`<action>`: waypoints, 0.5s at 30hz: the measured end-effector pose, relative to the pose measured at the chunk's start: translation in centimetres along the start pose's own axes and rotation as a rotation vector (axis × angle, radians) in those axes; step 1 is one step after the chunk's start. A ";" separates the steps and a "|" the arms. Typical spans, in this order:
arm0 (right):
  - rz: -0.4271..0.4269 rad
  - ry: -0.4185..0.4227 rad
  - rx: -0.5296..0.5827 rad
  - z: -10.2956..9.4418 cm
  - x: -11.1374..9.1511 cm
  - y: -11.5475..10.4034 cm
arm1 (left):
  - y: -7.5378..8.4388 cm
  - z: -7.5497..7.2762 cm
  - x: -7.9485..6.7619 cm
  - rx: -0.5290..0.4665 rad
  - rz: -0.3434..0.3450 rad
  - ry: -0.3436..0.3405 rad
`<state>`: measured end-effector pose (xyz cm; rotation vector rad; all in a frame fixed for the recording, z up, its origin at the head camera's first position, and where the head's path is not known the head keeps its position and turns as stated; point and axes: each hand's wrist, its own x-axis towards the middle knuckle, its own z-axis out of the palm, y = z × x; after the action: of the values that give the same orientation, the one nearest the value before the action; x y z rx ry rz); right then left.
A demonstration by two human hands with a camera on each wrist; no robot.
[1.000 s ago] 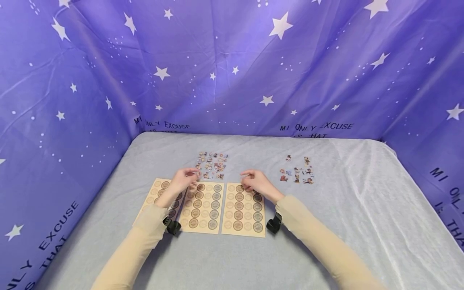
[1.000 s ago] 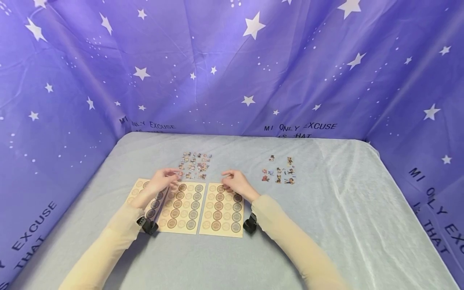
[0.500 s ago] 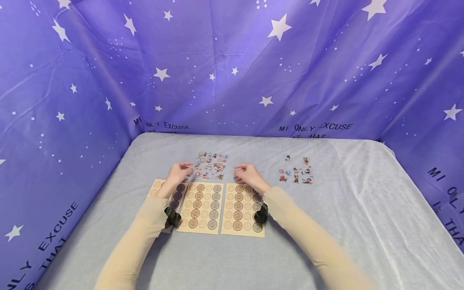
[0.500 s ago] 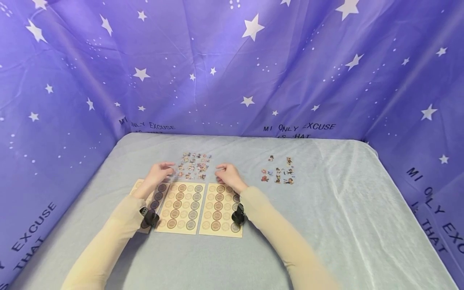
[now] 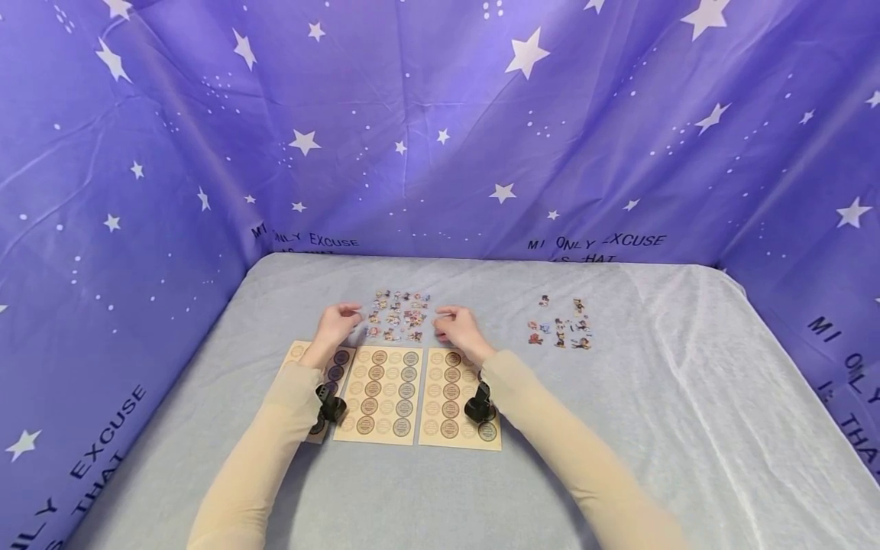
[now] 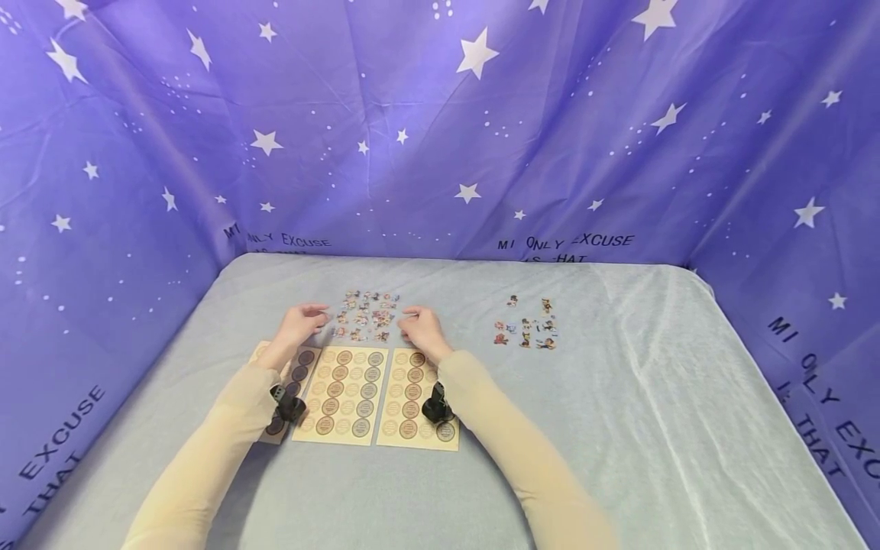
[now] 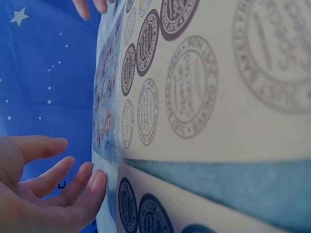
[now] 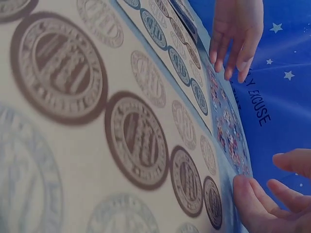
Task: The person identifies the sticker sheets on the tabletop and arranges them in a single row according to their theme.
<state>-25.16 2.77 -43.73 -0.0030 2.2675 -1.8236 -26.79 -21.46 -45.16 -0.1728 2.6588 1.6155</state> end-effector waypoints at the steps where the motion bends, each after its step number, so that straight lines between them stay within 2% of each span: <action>1: -0.003 0.005 0.019 0.1 0.0 0.0 | -1.6 0.0 1.1 -0.052 0.050 -0.010; 3: -0.003 0.014 0.044 0.4 0.1 0.1 | -3.1 0.2 2.4 -0.098 0.055 -0.029; 4: -0.003 0.020 0.052 0.5 0.2 0.1 | -3.4 0.3 2.7 -0.104 0.053 -0.034; 6: -0.003 0.028 0.067 0.8 0.3 0.1 | -3.2 0.5 3.0 -0.067 0.000 -0.014; 8: -0.005 0.035 0.076 1.1 0.3 0.1 | 0.2 0.5 0.8 0.004 -0.114 -0.023; 11: -0.008 0.043 0.081 1.4 0.4 0.2 | 2.5 0.5 -1.0 0.017 -0.145 -0.020; 13: -0.008 0.047 0.084 1.6 0.4 0.3 | 2.2 0.5 -1.0 -0.014 -0.129 -0.036; 15: -0.008 0.051 0.085 1.7 0.5 0.4 | -0.2 0.7 0.6 -0.042 -0.076 -0.011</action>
<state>-25.26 1.17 -44.52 0.0490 2.2244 -1.9440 -27.40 -20.96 -45.75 -0.2615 2.5786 1.6448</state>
